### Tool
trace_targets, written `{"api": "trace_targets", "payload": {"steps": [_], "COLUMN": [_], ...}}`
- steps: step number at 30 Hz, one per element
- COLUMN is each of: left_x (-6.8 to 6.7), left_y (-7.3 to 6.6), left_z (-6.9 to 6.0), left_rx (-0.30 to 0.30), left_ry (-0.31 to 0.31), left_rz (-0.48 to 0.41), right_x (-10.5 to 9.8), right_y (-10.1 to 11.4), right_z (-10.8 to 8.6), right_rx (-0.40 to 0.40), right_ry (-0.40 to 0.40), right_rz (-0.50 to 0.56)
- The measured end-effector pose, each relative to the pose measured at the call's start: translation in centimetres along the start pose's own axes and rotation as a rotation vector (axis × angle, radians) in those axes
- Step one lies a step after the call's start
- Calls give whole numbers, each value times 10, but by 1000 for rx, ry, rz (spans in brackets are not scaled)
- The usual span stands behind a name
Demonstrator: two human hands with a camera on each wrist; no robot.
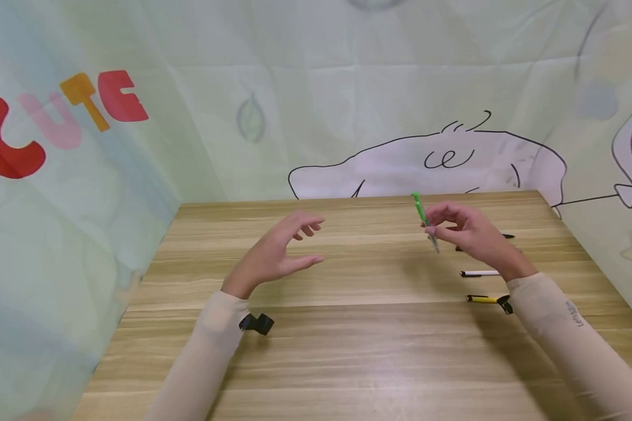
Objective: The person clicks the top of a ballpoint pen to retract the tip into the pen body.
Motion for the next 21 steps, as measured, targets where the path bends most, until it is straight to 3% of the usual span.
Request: {"api": "trace_targets", "payload": {"steps": [13,17,21], "left_x": [-9,-11,-13], "left_y": [5,5,7], "left_z": [-17,-22,-27], "left_rx": [-63,-57,-40], "left_ry": [10,9,9], "left_rz": [27,33,38], "right_x": [-31,-42,-51], "right_y": [-34,-48,-55], "right_z": [3,5,7], "right_rx": [67,106,96], "right_ry": [24,38,49], "right_rz": [-169,-235,-291]}}
Point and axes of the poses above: each hand's wrist, its own z-axis towards the middle knuckle, its own x-axis out of the palm, y = z × x, the point moved 10 cm from there along z, towards the middle knuckle, and after that the axes turned 4 degrees about -z, right-handed, at the moved point
